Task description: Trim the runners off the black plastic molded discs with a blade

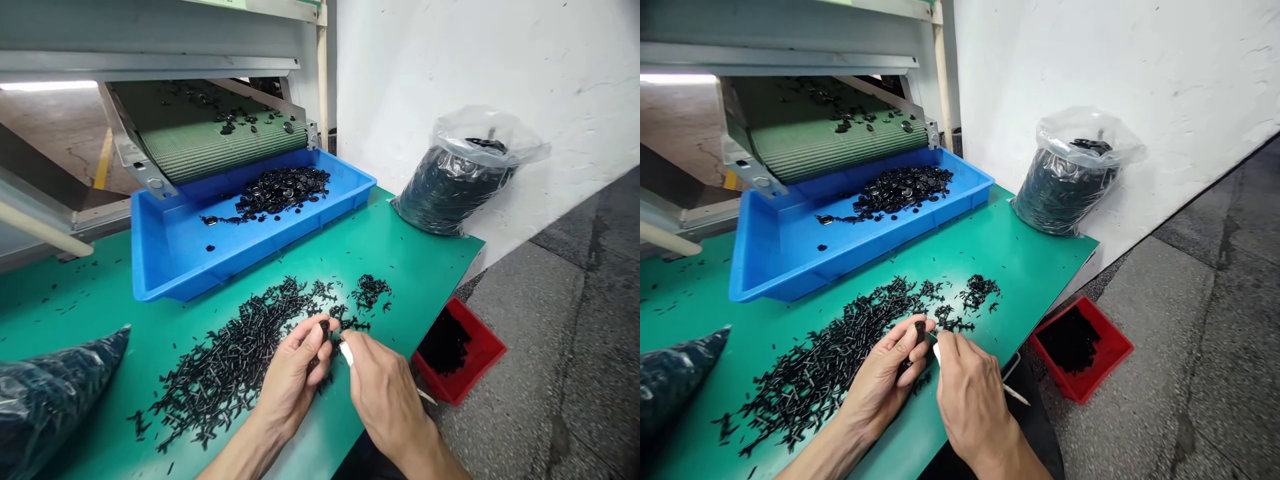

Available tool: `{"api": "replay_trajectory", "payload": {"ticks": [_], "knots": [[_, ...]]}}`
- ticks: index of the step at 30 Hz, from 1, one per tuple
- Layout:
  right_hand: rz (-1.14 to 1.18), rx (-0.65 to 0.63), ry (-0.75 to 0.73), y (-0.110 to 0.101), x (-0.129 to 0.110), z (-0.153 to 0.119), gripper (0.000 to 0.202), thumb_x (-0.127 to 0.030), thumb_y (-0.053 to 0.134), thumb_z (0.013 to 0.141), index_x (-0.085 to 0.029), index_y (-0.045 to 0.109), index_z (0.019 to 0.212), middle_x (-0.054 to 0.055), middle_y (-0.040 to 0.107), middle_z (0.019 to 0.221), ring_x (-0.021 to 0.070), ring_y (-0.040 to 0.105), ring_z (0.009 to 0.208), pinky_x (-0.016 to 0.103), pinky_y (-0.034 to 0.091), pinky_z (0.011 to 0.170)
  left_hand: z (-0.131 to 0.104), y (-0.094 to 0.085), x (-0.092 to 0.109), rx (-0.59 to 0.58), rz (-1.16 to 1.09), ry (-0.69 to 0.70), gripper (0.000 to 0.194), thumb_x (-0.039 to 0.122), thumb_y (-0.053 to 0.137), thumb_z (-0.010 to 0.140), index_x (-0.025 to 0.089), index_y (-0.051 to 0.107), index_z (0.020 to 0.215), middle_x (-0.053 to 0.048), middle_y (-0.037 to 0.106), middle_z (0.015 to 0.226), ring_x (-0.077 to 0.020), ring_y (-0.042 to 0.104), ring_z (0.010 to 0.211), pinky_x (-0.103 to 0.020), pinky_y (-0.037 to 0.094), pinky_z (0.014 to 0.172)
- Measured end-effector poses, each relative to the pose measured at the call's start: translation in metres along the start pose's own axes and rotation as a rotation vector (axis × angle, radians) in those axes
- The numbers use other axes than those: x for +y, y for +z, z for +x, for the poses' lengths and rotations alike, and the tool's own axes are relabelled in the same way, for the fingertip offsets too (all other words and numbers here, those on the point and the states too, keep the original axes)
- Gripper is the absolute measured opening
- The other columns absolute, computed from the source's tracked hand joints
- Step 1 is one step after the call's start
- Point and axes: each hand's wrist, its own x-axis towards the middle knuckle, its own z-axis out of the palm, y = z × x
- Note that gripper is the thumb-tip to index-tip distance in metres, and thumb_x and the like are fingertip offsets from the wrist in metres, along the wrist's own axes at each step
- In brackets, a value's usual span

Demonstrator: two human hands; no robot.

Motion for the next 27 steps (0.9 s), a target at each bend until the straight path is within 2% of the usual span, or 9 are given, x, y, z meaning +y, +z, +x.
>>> {"api": "replay_trajectory", "payload": {"ticks": [6, 10, 15, 17, 22, 27], "knots": [[-0.016, -0.003, -0.001, 0.004, -0.003, 0.005, 0.028, -0.004, 0.039, 0.091, -0.019, 0.059, 0.103, 0.005, 0.066, 0.085, 0.0216, 0.063, 0.077, 0.031, 0.042, 0.066, -0.001, -0.003, -0.005, -0.026, -0.042, -0.016, 0.025, 0.027, 0.079, 0.076, 0.017, 0.071, 0.098, -0.006, 0.066, 0.082, -0.0027, 0.034, 0.048, -0.012, 0.022, 0.038], [0.012, 0.031, 0.026, 0.008, -0.009, 0.005, 0.029, -0.005, 0.037, 0.092, -0.018, 0.058, 0.107, 0.007, 0.066, 0.088, 0.0208, 0.064, 0.079, 0.03, 0.043, 0.067, -0.004, -0.003, -0.007, -0.05, -0.03, -0.032, 0.025, 0.029, 0.076, 0.08, 0.017, 0.071, 0.1, 0.002, 0.053, 0.06, -0.0024, 0.029, 0.045, -0.013, 0.018, 0.04], [0.075, 0.073, 0.055, 0.008, -0.018, 0.004, 0.025, -0.007, 0.036, 0.092, -0.019, 0.057, 0.091, 0.004, 0.065, 0.076, 0.0179, 0.062, 0.069, 0.027, 0.038, 0.062, -0.006, 0.0, -0.006, -0.015, -0.009, -0.022, 0.031, 0.035, 0.079, 0.076, 0.017, 0.07, 0.099, 0.005, 0.048, 0.055, -0.0014, 0.025, 0.042, -0.014, 0.015, 0.041], [0.096, 0.029, 0.074, 0.004, -0.018, 0.006, 0.024, -0.007, 0.036, 0.091, -0.019, 0.057, 0.086, 0.004, 0.065, 0.074, 0.0168, 0.061, 0.066, 0.027, 0.034, 0.059, -0.006, -0.001, -0.006, -0.008, 0.012, -0.017, 0.03, 0.036, 0.079, 0.075, 0.016, 0.07, 0.096, 0.005, 0.047, 0.054, -0.0018, 0.026, 0.042, -0.014, 0.015, 0.04], [0.236, -0.193, 0.143, -0.009, -0.003, 0.02, 0.023, -0.007, 0.041, 0.086, -0.021, 0.056, 0.077, -0.002, 0.06, 0.064, 0.0126, 0.053, 0.059, 0.024, 0.031, 0.058, -0.005, -0.004, -0.005, 0.003, 0.055, -0.012, 0.029, 0.038, 0.079, 0.076, 0.015, 0.071, 0.092, 0.005, 0.044, 0.052, -0.0024, 0.026, 0.043, -0.013, 0.017, 0.039], [0.599, -0.345, 0.262, -0.014, 0.012, 0.034, 0.027, -0.005, 0.039, 0.081, -0.019, 0.056, 0.066, -0.006, 0.054, 0.053, 0.0088, 0.049, 0.051, 0.019, 0.034, 0.057, -0.002, 0.0, -0.001, 0.065, 0.078, -0.032, 0.034, 0.035, 0.082, 0.073, 0.015, 0.072, 0.097, 0.004, 0.048, 0.058, -0.0017, 0.026, 0.044, -0.01, 0.019, 0.037]]}}
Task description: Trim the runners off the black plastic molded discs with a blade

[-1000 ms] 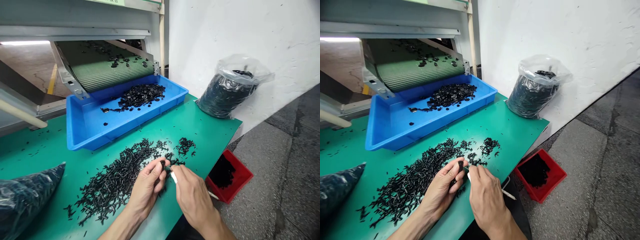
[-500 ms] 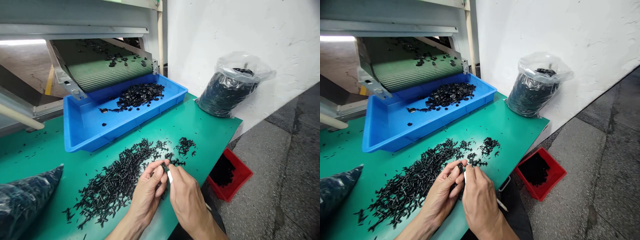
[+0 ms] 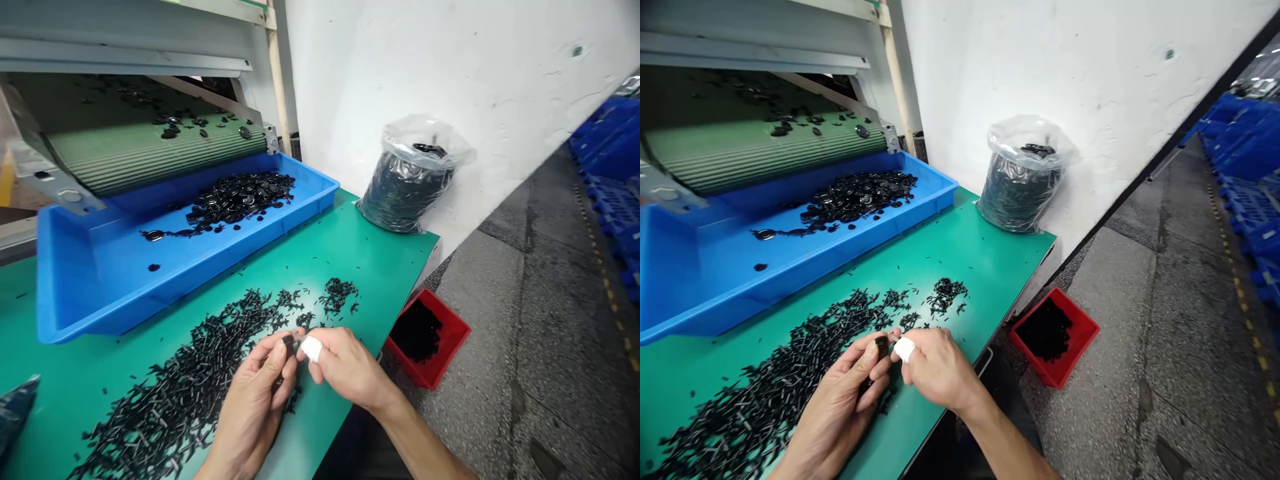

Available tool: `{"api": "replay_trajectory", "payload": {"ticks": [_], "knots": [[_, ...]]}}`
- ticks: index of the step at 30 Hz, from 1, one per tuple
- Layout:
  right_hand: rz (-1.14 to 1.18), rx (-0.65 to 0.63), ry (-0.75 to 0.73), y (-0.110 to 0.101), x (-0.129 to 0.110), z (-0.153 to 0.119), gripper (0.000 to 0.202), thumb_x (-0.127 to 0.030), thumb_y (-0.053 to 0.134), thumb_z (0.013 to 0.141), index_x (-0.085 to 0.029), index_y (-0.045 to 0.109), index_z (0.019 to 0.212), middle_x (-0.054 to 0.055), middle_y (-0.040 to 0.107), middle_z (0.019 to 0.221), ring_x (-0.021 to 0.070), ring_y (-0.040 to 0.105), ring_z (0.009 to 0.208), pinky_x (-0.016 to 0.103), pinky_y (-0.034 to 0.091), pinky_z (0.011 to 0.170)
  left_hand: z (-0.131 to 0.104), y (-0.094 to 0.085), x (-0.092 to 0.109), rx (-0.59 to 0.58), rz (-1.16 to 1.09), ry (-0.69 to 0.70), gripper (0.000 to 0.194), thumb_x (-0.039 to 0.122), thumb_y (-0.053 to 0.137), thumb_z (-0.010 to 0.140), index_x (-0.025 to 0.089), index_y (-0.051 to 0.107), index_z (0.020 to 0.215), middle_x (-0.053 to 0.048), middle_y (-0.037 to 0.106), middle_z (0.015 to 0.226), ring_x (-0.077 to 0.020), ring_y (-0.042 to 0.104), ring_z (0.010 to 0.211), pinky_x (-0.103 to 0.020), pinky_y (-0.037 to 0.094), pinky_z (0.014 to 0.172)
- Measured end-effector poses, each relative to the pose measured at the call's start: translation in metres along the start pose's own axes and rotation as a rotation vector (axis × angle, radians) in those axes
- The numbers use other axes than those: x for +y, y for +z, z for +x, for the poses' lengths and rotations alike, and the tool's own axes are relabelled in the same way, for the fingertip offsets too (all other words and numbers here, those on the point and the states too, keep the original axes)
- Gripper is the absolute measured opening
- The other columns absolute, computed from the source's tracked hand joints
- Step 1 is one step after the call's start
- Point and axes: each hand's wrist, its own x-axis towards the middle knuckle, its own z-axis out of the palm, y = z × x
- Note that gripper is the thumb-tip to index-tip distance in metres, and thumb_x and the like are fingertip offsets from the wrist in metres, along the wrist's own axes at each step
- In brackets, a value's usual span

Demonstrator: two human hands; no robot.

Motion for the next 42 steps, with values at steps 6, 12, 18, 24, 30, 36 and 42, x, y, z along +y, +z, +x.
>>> {"api": "replay_trajectory", "payload": {"ticks": [6, 12, 18, 24, 30, 36, 42], "knots": [[-0.205, 0.174, 0.017, -0.022, 0.011, 0.003, 0.027, -0.004, 0.039, 0.083, -0.018, 0.061, 0.076, -0.002, 0.062, 0.063, 0.0109, 0.055, 0.058, 0.021, 0.035, 0.057, 0.002, 0.003, 0.007, 0.08, -0.046, 0.005, 0.038, 0.031, 0.086, 0.067, 0.012, 0.072, 0.097, 0.001, 0.053, 0.067, -0.0016, 0.029, 0.046, -0.007, 0.026, 0.032], [-0.446, 0.365, -0.063, -0.046, 0.033, 0.009, 0.038, -0.004, 0.044, 0.087, -0.022, 0.065, 0.113, 0.004, 0.065, 0.102, 0.0162, 0.061, 0.093, 0.026, 0.042, 0.082, 0.005, 0.005, 0.01, 0.074, -0.149, 0.002, 0.023, 0.018, 0.076, 0.075, 0.013, 0.071, 0.097, -0.003, 0.057, 0.084, -0.0039, 0.036, 0.049, -0.008, 0.031, 0.028], [-0.577, 0.256, -0.059, -0.041, 0.032, 0.023, 0.037, -0.003, 0.043, 0.087, -0.021, 0.068, 0.107, 0.004, 0.063, 0.095, 0.0161, 0.059, 0.083, 0.026, 0.04, 0.071, 0.003, 0.005, 0.015, 0.048, -0.185, -0.034, 0.01, 0.021, 0.063, 0.084, 0.013, 0.068, 0.087, -0.002, 0.053, 0.078, -0.0062, 0.038, 0.049, -0.011, 0.034, 0.029], [-0.503, 0.156, -0.12, -0.039, 0.03, 0.019, 0.043, 0.001, 0.044, 0.082, -0.022, 0.065, 0.11, 0.002, 0.062, 0.102, 0.0155, 0.059, 0.087, 0.026, 0.041, 0.074, 0.001, 0.003, 0.017, -0.054, -0.266, -0.077, 0.03, 0.036, 0.069, 0.082, 0.015, 0.055, 0.064, 0.001, 0.047, 0.069, -0.0068, 0.036, 0.049, -0.01, 0.03, 0.029], [-0.524, 0.267, -0.081, -0.043, 0.036, 0.017, 0.037, -0.003, 0.043, 0.086, -0.021, 0.065, 0.11, 0.004, 0.061, 0.102, 0.0169, 0.059, 0.089, 0.027, 0.042, 0.076, 0.003, 0.0, 0.011, -0.134, -0.294, -0.128, 0.038, 0.038, 0.074, 0.08, 0.017, 0.048, 0.063, 0.007, 0.039, 0.061, -0.0033, 0.018, 0.042, -0.01, 0.021, 0.03], [-0.575, 0.26, -0.079, -0.044, 0.037, 0.028, 0.038, -0.001, 0.043, 0.085, -0.021, 0.068, 0.106, 0.005, 0.063, 0.101, 0.0189, 0.061, 0.091, 0.029, 0.042, 0.079, 0.0, 0.002, 0.011, -0.095, -0.146, -0.086, 0.023, 0.041, 0.074, 0.081, 0.021, 0.065, 0.088, 0.007, 0.041, 0.06, -0.0036, 0.02, 0.043, -0.011, 0.019, 0.033], [-0.438, 0.238, -0.139, -0.043, 0.032, 0.022, 0.04, 0.003, 0.042, 0.08, -0.022, 0.066, 0.098, 0.002, 0.063, 0.1, 0.0171, 0.06, 0.092, 0.027, 0.043, 0.08, 0.001, -0.001, 0.007, -0.071, 0.063, -0.007, 0.033, 0.037, 0.078, 0.076, 0.017, 0.07, 0.102, -0.001, 0.061, 0.08, -0.0028, 0.032, 0.047, -0.013, 0.022, 0.036]]}}
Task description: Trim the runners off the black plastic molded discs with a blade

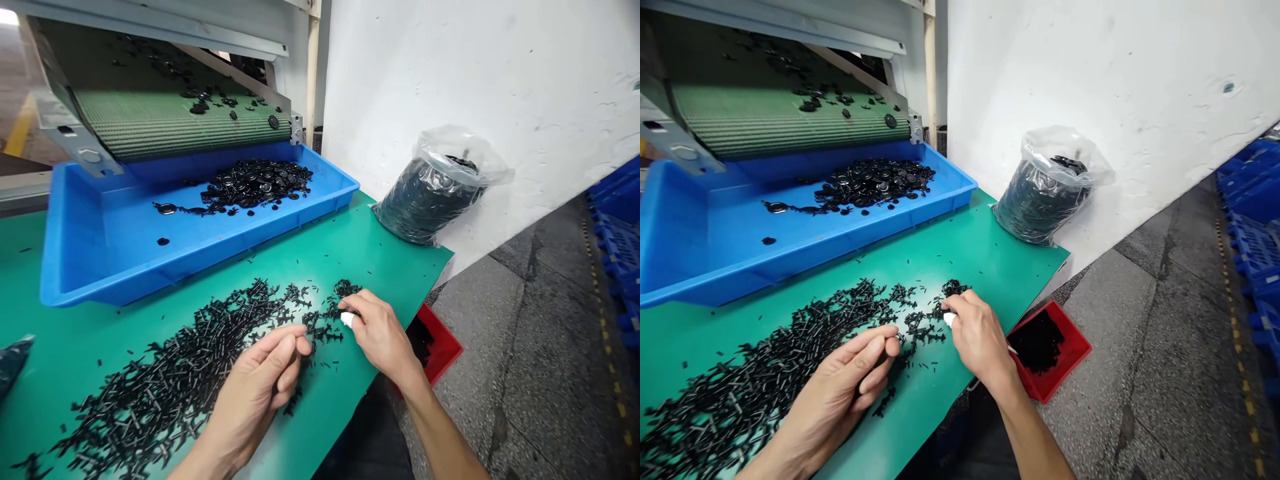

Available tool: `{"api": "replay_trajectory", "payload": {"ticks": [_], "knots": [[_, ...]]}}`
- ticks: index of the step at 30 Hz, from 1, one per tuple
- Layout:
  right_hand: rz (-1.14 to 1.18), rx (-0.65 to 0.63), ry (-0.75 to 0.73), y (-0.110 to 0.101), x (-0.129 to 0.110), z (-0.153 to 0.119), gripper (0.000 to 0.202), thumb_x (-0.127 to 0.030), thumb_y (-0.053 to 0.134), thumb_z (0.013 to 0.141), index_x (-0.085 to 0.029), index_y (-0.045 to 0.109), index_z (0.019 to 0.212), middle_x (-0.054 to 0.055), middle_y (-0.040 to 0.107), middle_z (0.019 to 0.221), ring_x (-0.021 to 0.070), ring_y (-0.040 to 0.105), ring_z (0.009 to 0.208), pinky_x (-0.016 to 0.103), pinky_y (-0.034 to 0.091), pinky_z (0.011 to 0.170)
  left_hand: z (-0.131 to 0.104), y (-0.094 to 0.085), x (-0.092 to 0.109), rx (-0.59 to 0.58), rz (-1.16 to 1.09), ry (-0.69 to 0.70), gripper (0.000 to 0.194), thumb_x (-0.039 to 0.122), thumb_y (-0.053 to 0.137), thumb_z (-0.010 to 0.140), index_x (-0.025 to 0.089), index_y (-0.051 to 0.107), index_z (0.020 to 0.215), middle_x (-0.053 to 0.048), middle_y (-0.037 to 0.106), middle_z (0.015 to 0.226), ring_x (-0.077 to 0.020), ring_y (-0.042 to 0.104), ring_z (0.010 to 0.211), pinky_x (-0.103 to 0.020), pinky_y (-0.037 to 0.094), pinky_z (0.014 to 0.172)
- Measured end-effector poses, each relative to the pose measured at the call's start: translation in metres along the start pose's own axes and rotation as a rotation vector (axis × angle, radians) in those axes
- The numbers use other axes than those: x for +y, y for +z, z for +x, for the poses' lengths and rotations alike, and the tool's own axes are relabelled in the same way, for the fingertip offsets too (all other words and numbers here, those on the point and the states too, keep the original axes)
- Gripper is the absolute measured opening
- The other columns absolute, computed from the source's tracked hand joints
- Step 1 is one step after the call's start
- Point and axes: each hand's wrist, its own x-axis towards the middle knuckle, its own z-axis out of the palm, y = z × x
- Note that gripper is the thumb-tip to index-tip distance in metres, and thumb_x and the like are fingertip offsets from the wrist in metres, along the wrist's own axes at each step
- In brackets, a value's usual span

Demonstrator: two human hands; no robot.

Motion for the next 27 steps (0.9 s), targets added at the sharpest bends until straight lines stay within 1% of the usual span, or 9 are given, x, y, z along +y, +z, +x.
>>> {"api": "replay_trajectory", "payload": {"ticks": [2, 6, 9, 12, 14, 17, 22, 24, 27], "knots": [[0.065, -0.009, -0.026, -0.001, -0.008, -0.005, 0.04, 0.004, 0.042, 0.078, -0.023, 0.065, 0.097, 0.001, 0.064, 0.098, 0.0162, 0.06, 0.092, 0.027, 0.042, 0.08, 0.001, -0.001, -0.003, -0.006, 0.05, 0.018, 0.034, 0.037, 0.079, 0.075, 0.015, 0.071, 0.099, -0.003, 0.062, 0.082, -0.0031, 0.036, 0.049, -0.014, 0.024, 0.037], [0.194, -0.045, -0.093, 0.002, -0.03, -0.016, 0.042, 0.005, 0.041, 0.075, -0.024, 0.064, 0.094, -0.002, 0.063, 0.096, 0.0134, 0.059, 0.09, 0.024, 0.042, 0.078, 0.001, 0.0, -0.005, -0.023, 0.073, -0.012, 0.035, 0.04, 0.08, 0.074, 0.016, 0.07, 0.098, 0.002, 0.056, 0.069, -0.0034, 0.034, 0.047, -0.014, 0.021, 0.038], [0.257, -0.064, -0.101, 0.005, -0.043, -0.021, 0.042, 0.006, 0.04, 0.075, -0.025, 0.064, 0.092, -0.002, 0.063, 0.093, 0.0124, 0.058, 0.087, 0.024, 0.041, 0.076, -0.001, 0.003, -0.002, -0.062, 0.074, -0.019, 0.034, 0.047, 0.071, 0.081, 0.016, 0.068, 0.096, 0.003, 0.053, 0.068, -0.004, 0.033, 0.046, -0.014, 0.018, 0.036], [0.284, -0.068, -0.108, 0.008, -0.05, -0.023, 0.04, 0.006, 0.04, 0.076, -0.024, 0.063, 0.088, -0.003, 0.062, 0.092, 0.0115, 0.058, 0.085, 0.023, 0.041, 0.075, -0.002, 0.004, -0.001, -0.089, 0.061, -0.008, 0.036, 0.052, 0.064, 0.085, 0.016, 0.066, 0.088, 0.002, 0.053, 0.07, -0.0043, 0.034, 0.047, -0.014, 0.018, 0.036], [0.284, -0.071, -0.125, 0.008, -0.051, -0.023, 0.039, 0.006, 0.041, 0.076, -0.024, 0.063, 0.089, -0.003, 0.062, 0.091, 0.0112, 0.058, 0.085, 0.023, 0.04, 0.074, -0.001, 0.003, -0.001, -0.118, 0.074, -0.002, 0.033, 0.049, 0.066, 0.085, 0.016, 0.065, 0.087, 0.003, 0.052, 0.068, -0.0037, 0.033, 0.047, -0.014, 0.019, 0.037], [0.269, -0.077, -0.131, 0.009, -0.049, -0.024, 0.039, 0.004, 0.043, 0.079, -0.025, 0.063, 0.095, -0.003, 0.062, 0.092, 0.0119, 0.058, 0.085, 0.024, 0.041, 0.075, 0.0, 0.001, -0.003, -0.16, 0.098, 0.001, 0.027, 0.042, 0.07, 0.083, 0.017, 0.065, 0.091, 0.004, 0.051, 0.067, -0.0032, 0.032, 0.047, -0.014, 0.021, 0.039], [0.368, -0.044, -0.136, 0.013, -0.039, -0.028, 0.044, 0.001, 0.04, 0.083, -0.024, 0.055, 0.116, 0.001, 0.063, 0.103, 0.0143, 0.059, 0.096, 0.027, 0.045, 0.085, 0.001, 0.0, -0.005, -0.127, 0.04, 0.019, 0.03, 0.04, 0.072, 0.083, 0.017, 0.066, 0.101, 0.001, 0.055, 0.074, -0.0048, 0.035, 0.051, -0.015, 0.022, 0.041], [0.373, -0.011, -0.153, 0.014, -0.038, -0.03, 0.041, 0.0, 0.038, 0.085, -0.023, 0.058, 0.112, 0.003, 0.062, 0.102, 0.0152, 0.059, 0.096, 0.028, 0.046, 0.084, 0.001, 0.0, -0.005, -0.119, 0.038, 0.025, 0.031, 0.041, 0.071, 0.083, 0.017, 0.066, 0.101, -0.001, 0.056, 0.079, -0.0055, 0.036, 0.053, -0.016, 0.021, 0.041], [0.35, 0.004, -0.129, 0.014, -0.041, -0.029, 0.035, -0.004, 0.041, 0.088, -0.023, 0.065, 0.104, 0.002, 0.062, 0.095, 0.0148, 0.059, 0.088, 0.027, 0.047, 0.078, 0.002, -0.003, -0.007, -0.155, 0.109, 0.031, 0.033, 0.047, 0.065, 0.086, 0.015, 0.065, 0.086, 0.002, 0.05, 0.063, -0.0059, 0.03, 0.048, -0.018, 0.019, 0.041]]}}
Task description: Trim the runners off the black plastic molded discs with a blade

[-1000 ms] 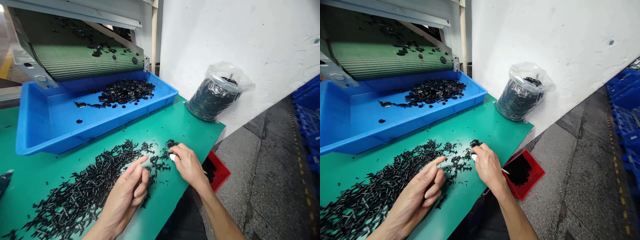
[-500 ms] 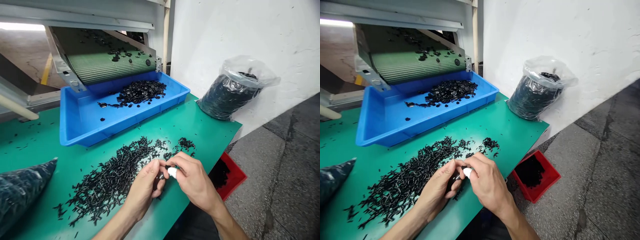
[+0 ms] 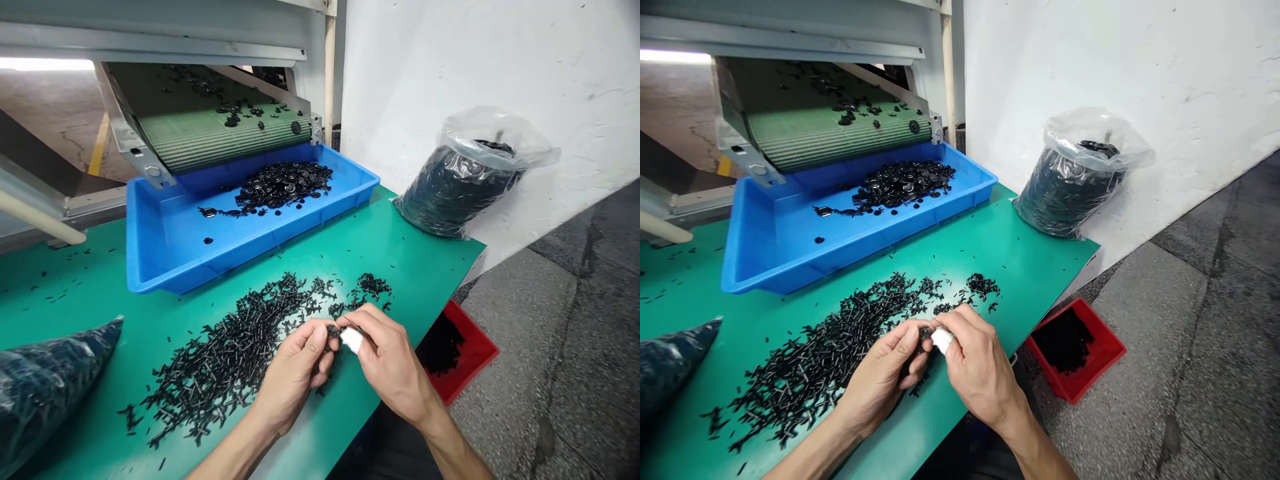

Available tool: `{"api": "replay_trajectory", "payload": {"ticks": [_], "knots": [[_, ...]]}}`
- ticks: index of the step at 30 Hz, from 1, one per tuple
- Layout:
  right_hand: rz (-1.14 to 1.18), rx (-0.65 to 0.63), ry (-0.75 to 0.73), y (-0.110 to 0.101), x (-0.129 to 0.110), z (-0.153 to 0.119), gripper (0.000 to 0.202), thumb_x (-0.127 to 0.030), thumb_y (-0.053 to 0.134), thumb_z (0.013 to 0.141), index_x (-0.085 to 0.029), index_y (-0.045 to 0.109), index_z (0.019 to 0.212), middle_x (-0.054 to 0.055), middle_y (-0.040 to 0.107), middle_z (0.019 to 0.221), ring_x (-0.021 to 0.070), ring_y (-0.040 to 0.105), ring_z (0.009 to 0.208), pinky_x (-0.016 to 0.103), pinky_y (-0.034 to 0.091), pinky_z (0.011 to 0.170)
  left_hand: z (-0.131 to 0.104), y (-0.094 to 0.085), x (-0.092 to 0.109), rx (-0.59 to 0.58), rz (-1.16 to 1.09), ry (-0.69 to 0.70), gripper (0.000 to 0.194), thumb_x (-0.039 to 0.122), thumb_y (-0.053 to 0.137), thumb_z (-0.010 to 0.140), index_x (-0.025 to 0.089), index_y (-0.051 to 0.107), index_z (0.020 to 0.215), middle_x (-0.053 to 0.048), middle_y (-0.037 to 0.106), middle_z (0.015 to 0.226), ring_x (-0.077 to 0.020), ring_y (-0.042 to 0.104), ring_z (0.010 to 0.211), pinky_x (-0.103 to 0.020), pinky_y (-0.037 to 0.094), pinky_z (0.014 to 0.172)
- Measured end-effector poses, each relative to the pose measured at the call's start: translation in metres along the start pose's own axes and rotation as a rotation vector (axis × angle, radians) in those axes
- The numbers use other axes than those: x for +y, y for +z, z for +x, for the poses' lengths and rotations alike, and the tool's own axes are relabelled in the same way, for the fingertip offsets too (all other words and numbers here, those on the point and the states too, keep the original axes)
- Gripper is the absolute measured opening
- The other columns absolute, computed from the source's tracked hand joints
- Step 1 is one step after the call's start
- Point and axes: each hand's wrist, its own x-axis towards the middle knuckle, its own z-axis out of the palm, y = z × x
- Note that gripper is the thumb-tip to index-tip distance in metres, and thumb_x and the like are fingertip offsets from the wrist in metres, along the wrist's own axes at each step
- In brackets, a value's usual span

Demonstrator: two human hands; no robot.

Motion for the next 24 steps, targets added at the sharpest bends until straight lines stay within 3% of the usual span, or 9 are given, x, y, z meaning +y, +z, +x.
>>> {"api": "replay_trajectory", "payload": {"ticks": [5, 9, 11, 17, 20, 24], "knots": [[0.031, -0.088, 0.028, 0.002, -0.007, 0.003, 0.04, -0.001, 0.045, 0.087, -0.028, 0.07, 0.103, -0.001, 0.061, 0.087, 0.0117, 0.059, 0.08, 0.024, 0.045, 0.071, 0.0, -0.004, -0.005, -0.025, 0.059, 0.0, 0.044, 0.057, 0.061, 0.084, 0.015, 0.058, 0.071, 0.006, 0.04, 0.046, -0.0059, 0.023, 0.042, -0.019, 0.017, 0.041], [0.014, -0.006, 0.004, 0.008, -0.005, 0.002, 0.037, -0.002, 0.046, 0.087, -0.027, 0.07, 0.102, -0.001, 0.061, 0.089, 0.012, 0.059, 0.082, 0.024, 0.046, 0.073, 0.0, -0.004, -0.005, 0.02, 0.038, 0.007, 0.048, 0.062, 0.064, 0.079, 0.015, 0.059, 0.072, 0.006, 0.039, 0.046, -0.0055, 0.021, 0.042, -0.019, 0.014, 0.041], [-0.018, 0.03, -0.014, 0.01, -0.004, 0.0, 0.039, -0.003, 0.044, 0.087, -0.027, 0.068, 0.107, 0.0, 0.062, 0.093, 0.0127, 0.06, 0.085, 0.025, 0.047, 0.076, -0.001, -0.003, -0.004, 0.013, 0.043, 0.005, 0.046, 0.059, 0.063, 0.082, 0.014, 0.061, 0.075, 0.006, 0.039, 0.047, -0.0056, 0.022, 0.043, -0.019, 0.014, 0.041], [-0.265, -0.028, -0.032, 0.006, -0.008, -0.009, 0.05, -0.003, 0.033, 0.084, -0.017, 0.057, 0.127, 0.009, 0.061, 0.099, 0.0204, 0.06, 0.086, 0.034, 0.051, 0.075, -0.001, 0.0, -0.001, 0.071, 0.022, 0.034, 0.033, 0.049, 0.068, 0.083, 0.016, 0.063, 0.081, 0.004, 0.047, 0.06, -0.0051, 0.028, 0.046, -0.017, 0.018, 0.04], [-0.315, -0.059, -0.043, 0.011, -0.003, -0.008, 0.049, -0.004, 0.035, 0.084, -0.017, 0.058, 0.124, 0.009, 0.063, 0.097, 0.0215, 0.062, 0.085, 0.034, 0.051, 0.073, -0.001, 0.003, 0.0, 0.068, 0.035, 0.037, 0.033, 0.049, 0.065, 0.086, 0.016, 0.062, 0.081, 0.005, 0.045, 0.057, -0.0048, 0.028, 0.045, -0.016, 0.019, 0.04], [-0.256, 0.01, 0.014, 0.017, 0.013, 0.002, 0.043, -0.002, 0.039, 0.084, -0.019, 0.064, 0.114, 0.007, 0.066, 0.1, 0.0197, 0.063, 0.091, 0.031, 0.05, 0.08, 0.0, 0.004, 0.003, 0.171, -0.045, 0.13, 0.029, 0.046, 0.067, 0.085, 0.018, 0.061, 0.091, 0.003, 0.052, 0.071, -0.0049, 0.034, 0.048, -0.015, 0.021, 0.039]]}}
